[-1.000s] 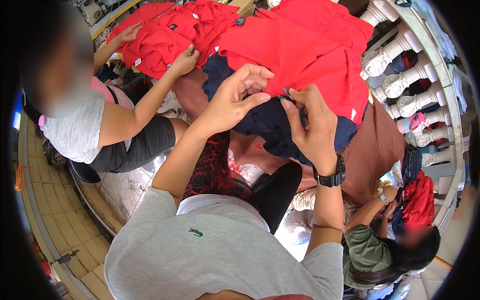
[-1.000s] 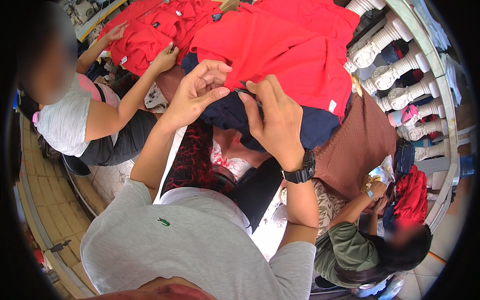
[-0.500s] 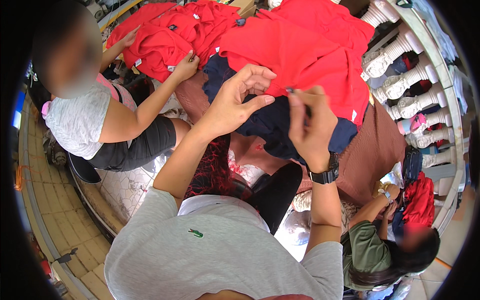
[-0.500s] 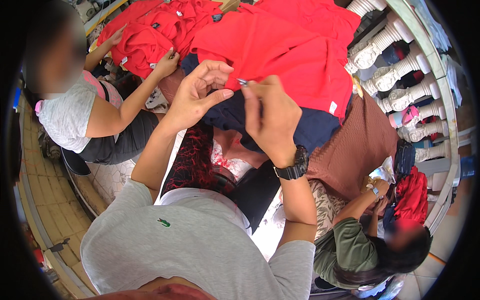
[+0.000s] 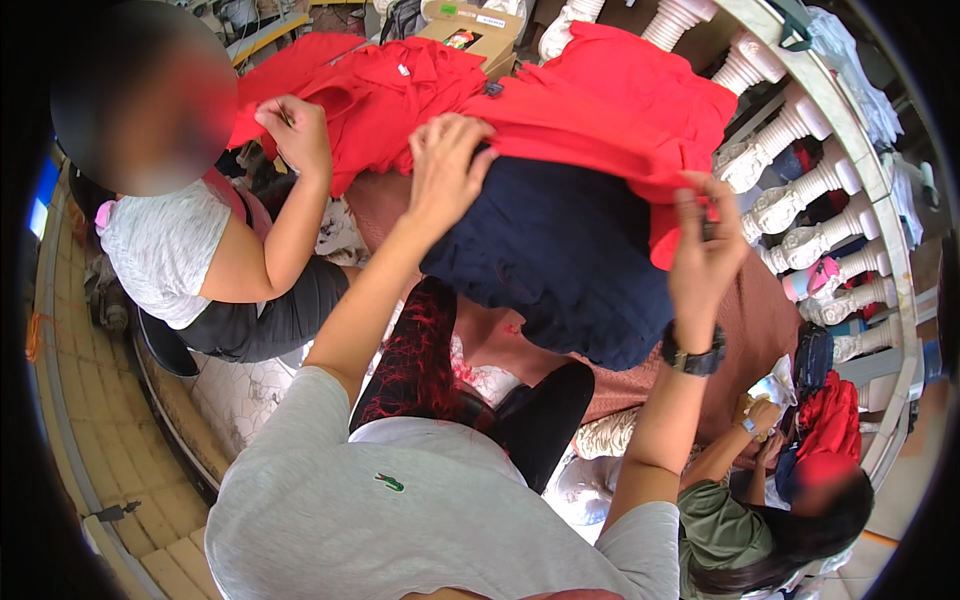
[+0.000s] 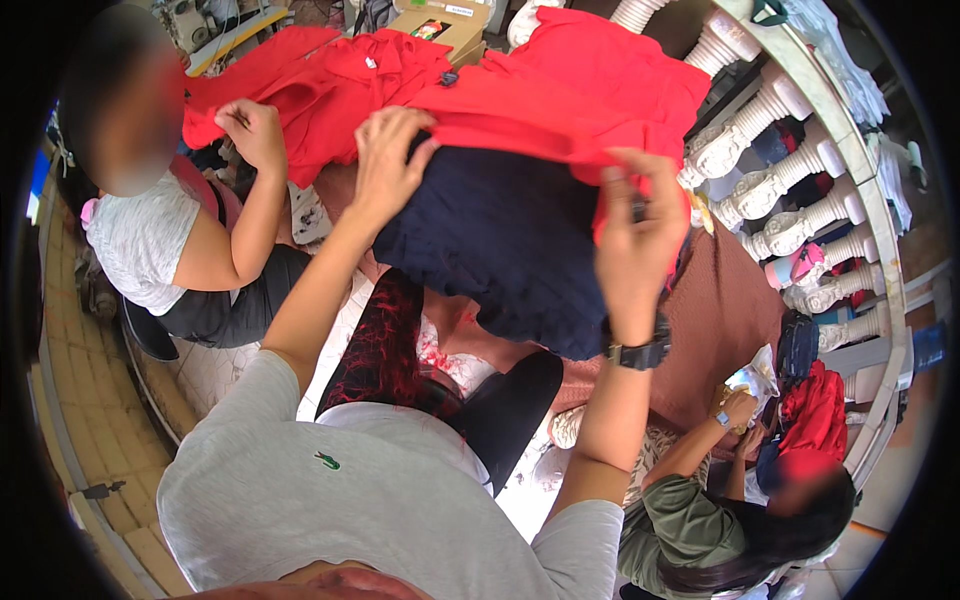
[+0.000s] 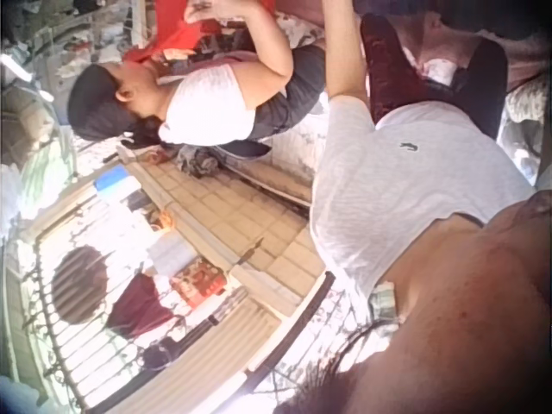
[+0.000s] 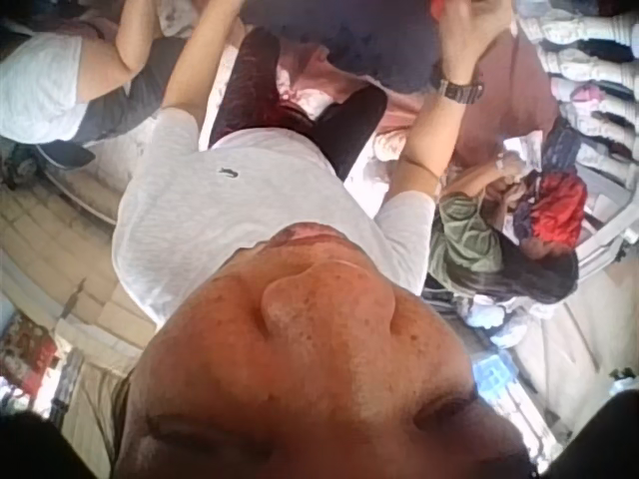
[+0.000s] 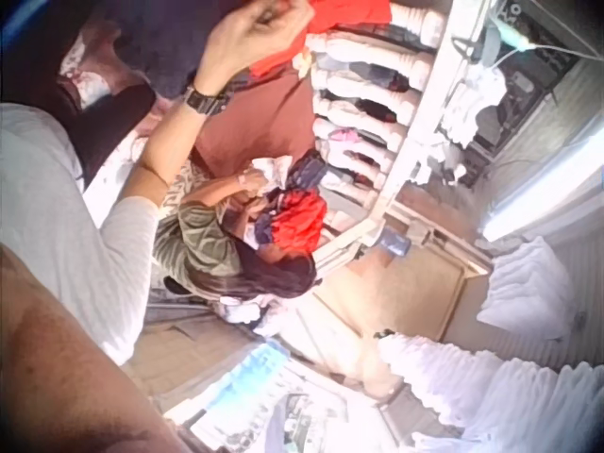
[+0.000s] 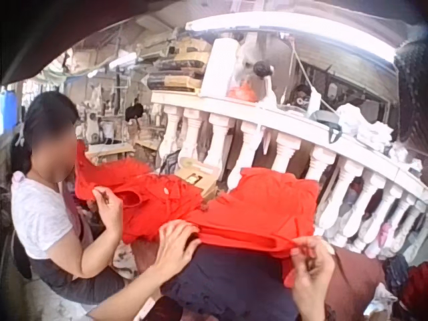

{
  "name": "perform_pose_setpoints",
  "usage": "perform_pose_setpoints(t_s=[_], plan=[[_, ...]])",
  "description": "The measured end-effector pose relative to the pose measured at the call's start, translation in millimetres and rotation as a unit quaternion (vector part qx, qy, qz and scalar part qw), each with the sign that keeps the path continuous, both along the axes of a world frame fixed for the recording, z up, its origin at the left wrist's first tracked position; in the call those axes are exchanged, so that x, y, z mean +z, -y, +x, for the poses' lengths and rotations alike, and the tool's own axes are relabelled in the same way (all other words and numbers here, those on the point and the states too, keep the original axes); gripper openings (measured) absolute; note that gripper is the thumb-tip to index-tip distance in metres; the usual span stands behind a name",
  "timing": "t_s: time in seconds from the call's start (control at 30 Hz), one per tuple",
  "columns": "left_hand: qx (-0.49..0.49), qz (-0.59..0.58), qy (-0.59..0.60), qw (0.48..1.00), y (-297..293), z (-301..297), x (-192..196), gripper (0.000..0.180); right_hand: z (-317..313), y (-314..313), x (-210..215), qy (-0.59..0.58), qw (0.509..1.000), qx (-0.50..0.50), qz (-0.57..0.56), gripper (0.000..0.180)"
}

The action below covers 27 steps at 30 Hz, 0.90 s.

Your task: The person uses a small blade to trim loose threads from the seams and edges of red and navy blue shirts. They repeatedly pick up shirts from a pile, trim the fabric, and place them back down.

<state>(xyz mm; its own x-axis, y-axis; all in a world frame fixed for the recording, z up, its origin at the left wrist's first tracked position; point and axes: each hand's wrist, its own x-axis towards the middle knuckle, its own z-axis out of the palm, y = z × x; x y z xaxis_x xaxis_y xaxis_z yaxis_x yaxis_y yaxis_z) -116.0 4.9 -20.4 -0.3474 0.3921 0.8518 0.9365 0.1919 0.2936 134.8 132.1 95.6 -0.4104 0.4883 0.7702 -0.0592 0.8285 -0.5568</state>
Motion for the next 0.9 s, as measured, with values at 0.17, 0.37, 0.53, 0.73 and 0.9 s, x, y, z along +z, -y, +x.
perform_pose_setpoints(t_s=[0.17,0.37,0.53,0.73,0.9], plan=[[0.0,-0.02,0.019,1.0,5.7,-47.5,35.7,0.022,19.7,-67.7,44.2,-0.077,0.994,-0.076,-0.027,0.016],[-0.246,-0.077,0.228,0.939,-13.7,-9.2,41.9,0.055,15.9,-93.8,57.1,-0.11,0.989,-0.053,-0.088,0.02],[-0.275,-0.133,0.169,0.937,-25.8,-8.4,33.3,0.019,20.4,-96.0,71.0,-0.153,0.985,-0.078,0.001,0.016],[-0.37,-0.027,0.309,0.876,-17.5,20.4,75.6,0.053,46.1,-82.9,115.2,-0.258,0.964,-0.054,-0.034,0.015],[-0.339,-0.01,0.088,0.937,-49.9,119.2,54.8,0.09,32.5,-71.8,126.3,-0.207,0.978,-0.039,0.007,0.014]])
